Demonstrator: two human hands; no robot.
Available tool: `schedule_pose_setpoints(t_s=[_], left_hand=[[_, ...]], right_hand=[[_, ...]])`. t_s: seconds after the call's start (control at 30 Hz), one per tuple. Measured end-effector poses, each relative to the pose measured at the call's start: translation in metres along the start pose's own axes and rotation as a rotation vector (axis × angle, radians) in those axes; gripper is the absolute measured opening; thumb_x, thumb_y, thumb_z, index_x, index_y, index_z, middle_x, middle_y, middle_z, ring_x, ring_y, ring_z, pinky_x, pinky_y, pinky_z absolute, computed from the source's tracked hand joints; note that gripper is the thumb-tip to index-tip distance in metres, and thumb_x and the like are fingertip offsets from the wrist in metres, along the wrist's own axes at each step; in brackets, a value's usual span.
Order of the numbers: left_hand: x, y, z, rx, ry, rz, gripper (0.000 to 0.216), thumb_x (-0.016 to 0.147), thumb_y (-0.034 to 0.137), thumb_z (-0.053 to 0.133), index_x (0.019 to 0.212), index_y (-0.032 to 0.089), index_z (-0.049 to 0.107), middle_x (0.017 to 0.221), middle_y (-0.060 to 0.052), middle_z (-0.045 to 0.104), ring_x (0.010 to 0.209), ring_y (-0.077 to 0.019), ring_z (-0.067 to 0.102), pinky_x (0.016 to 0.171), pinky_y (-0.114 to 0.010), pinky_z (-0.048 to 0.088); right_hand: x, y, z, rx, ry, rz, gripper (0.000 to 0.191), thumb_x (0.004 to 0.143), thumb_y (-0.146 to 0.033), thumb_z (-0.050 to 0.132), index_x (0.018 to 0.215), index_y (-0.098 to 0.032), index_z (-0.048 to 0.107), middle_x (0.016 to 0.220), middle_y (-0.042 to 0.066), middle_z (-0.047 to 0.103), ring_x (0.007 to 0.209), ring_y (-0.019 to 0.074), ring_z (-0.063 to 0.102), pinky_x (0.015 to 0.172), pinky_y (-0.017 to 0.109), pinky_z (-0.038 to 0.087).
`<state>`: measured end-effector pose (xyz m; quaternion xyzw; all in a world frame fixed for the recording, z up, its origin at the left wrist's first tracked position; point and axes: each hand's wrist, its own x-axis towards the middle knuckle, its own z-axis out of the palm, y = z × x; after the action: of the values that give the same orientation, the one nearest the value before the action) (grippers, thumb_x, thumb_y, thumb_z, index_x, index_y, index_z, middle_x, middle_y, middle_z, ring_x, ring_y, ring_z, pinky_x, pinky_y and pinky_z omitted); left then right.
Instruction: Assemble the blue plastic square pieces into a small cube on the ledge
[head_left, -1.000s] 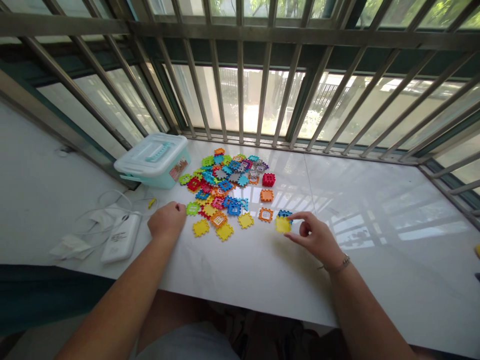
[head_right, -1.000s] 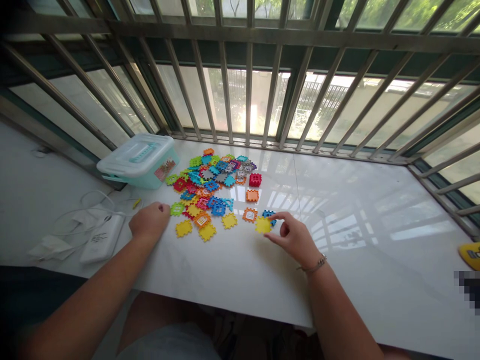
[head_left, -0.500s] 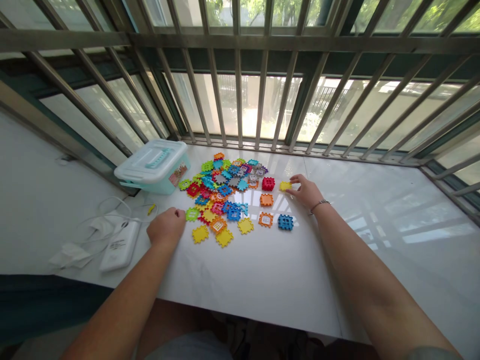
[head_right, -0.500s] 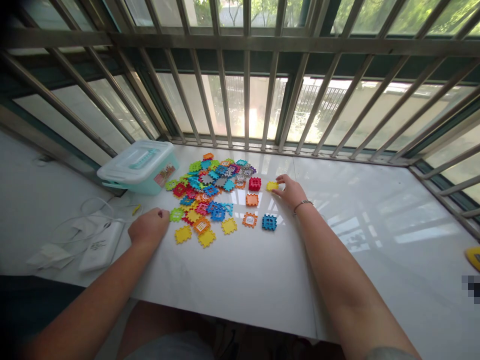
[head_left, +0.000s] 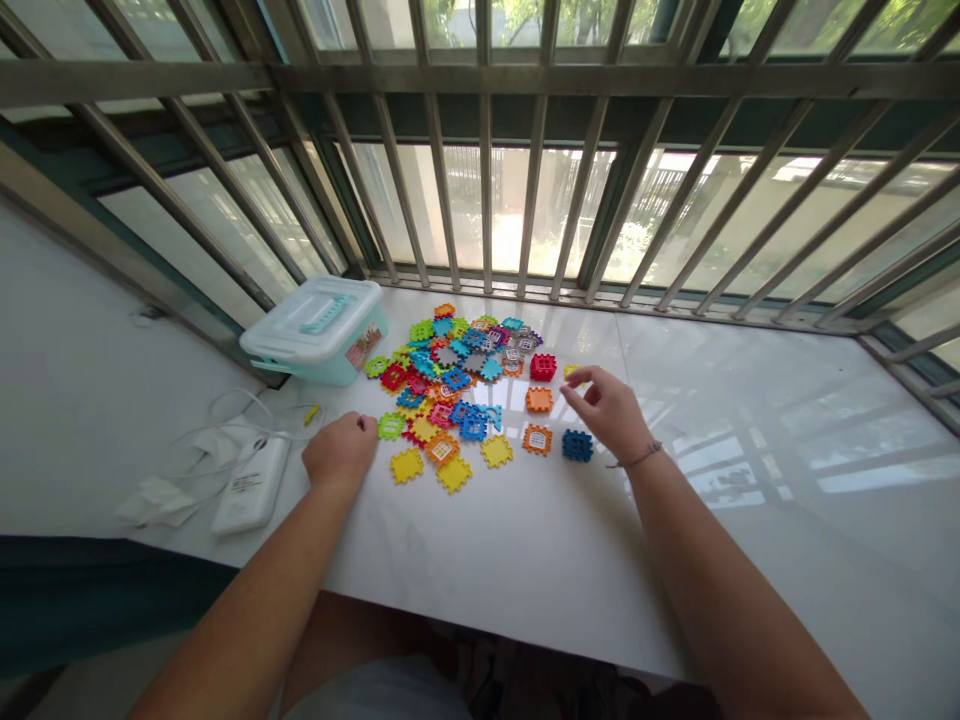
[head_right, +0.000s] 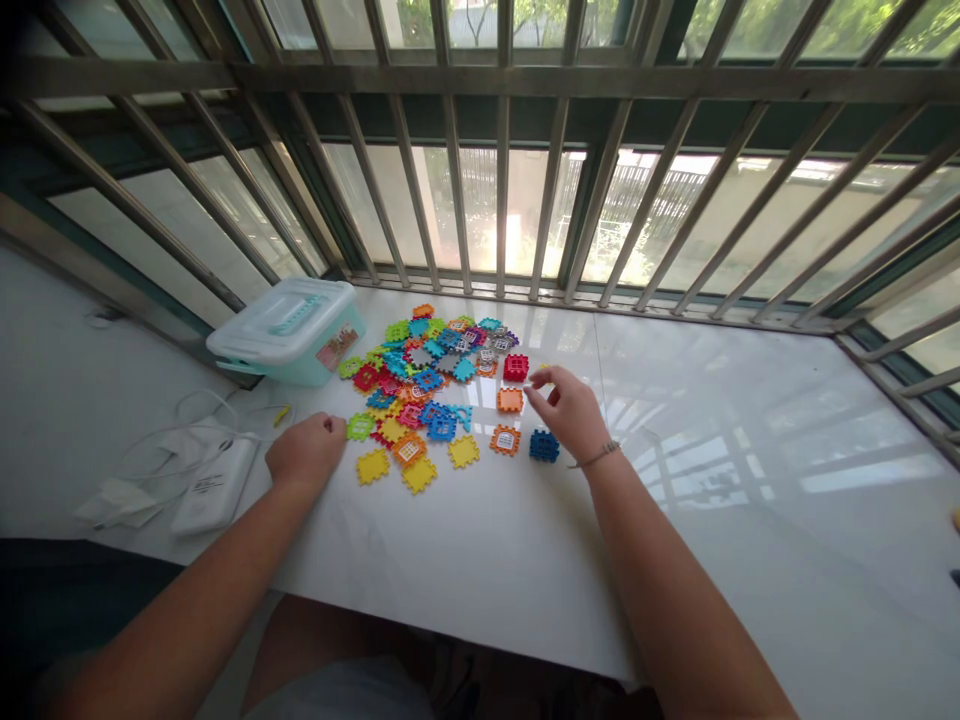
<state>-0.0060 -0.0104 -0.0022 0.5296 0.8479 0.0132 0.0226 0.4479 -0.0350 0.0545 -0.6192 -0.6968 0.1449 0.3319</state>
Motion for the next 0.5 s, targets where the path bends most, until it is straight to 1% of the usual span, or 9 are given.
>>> schedule_pose_setpoints(t_s=[0.07,0.13,0.17,0.2,0.23,0.3,0.4,0.5], left_hand=[[0.000,0.000,0.000,-0.001,0.001,0.004,0.054,0.104,0.045,0.034,0.114,0.022,0.082,0.112,-0.022,0.081,0.101,-0.0405,0.075,0.077,-0.044,0.052],[0.000,0.000,0.000,-0.002,0.002,0.008,0.055,0.104,0.045,0.034,0.114,0.022,0.082,0.112,-0.022,0.081,0.101,-0.0406,0.075,0.076,-0.044,0.052],[-0.001,0.000,0.000,-0.002,0.003,0.010,0.055,0.104,0.045,0.034,0.114,0.022,0.082,0.112,-0.022,0.081,0.101,-0.0406,0.075,0.077,-0.044,0.052],[-0.001,0.000,0.000,-0.003,0.003,0.013,0.055,0.104,0.045,0.034,0.115,0.022,0.082,0.112,-0.022,0.081,0.101,-0.0403,0.075,0.077,-0.044,0.052],[-0.001,0.000,0.000,-0.004,0.004,0.015,0.055,0.104,0.045,0.034,0.115,0.022,0.082,0.113,-0.022,0.081,0.101,-0.0400,0.075,0.077,-0.044,0.052],[-0.001,0.000,-0.001,-0.007,0.006,0.019,0.055,0.104,0.045,0.034,0.115,0.022,0.082,0.113,-0.022,0.081,0.101,-0.0397,0.075,0.077,-0.044,0.052],[-0.002,0.000,-0.002,-0.013,0.005,0.025,0.055,0.104,0.045,0.034,0.114,0.022,0.083,0.112,-0.022,0.081,0.100,-0.0401,0.075,0.076,-0.044,0.052],[-0.002,0.000,-0.002,-0.019,0.007,0.029,0.055,0.104,0.045,0.034,0.116,0.021,0.083,0.112,-0.023,0.081,0.101,-0.0398,0.075,0.077,-0.043,0.052]], right_hand=[[-0.027,-0.027,0.019,0.002,-0.075,-0.035,0.027,0.106,-0.047,0.062,0.115,-0.024,0.072,0.107,0.008,0.079,0.071,0.0176,0.067,0.074,0.034,0.057],[-0.054,-0.051,0.042,-0.017,-0.159,-0.064,0.022,0.105,-0.042,0.063,0.116,-0.026,0.074,0.112,0.007,0.079,0.077,0.0188,0.071,0.078,0.033,0.059],[-0.065,-0.061,0.053,-0.036,-0.197,-0.072,0.025,0.103,-0.040,0.066,0.123,-0.026,0.073,0.122,0.008,0.077,0.083,0.0201,0.074,0.081,0.034,0.060],[-0.076,-0.070,0.064,-0.079,-0.234,-0.066,0.033,0.102,-0.039,0.067,0.132,-0.026,0.071,0.137,0.011,0.072,0.090,0.0217,0.076,0.085,0.036,0.061],[-0.085,-0.078,0.074,-0.124,-0.266,-0.056,0.039,0.102,-0.037,0.068,0.139,-0.025,0.069,0.149,0.013,0.066,0.095,0.0232,0.077,0.086,0.037,0.062],[-0.097,-0.090,0.088,-0.176,-0.304,-0.042,0.042,0.100,-0.032,0.071,0.141,-0.026,0.069,0.158,0.015,0.060,0.102,0.0257,0.078,0.087,0.037,0.062],[-0.110,-0.098,0.095,-0.227,-0.333,-0.030,0.032,0.103,-0.031,0.067,0.134,-0.026,0.071,0.160,0.013,0.059,0.101,0.0247,0.079,0.086,0.036,0.063],[-0.124,-0.095,0.089,-0.250,-0.333,-0.015,0.027,0.105,-0.035,0.066,0.130,-0.027,0.071,0.158,0.013,0.060,0.102,0.0252,0.078,0.087,0.037,0.064]])
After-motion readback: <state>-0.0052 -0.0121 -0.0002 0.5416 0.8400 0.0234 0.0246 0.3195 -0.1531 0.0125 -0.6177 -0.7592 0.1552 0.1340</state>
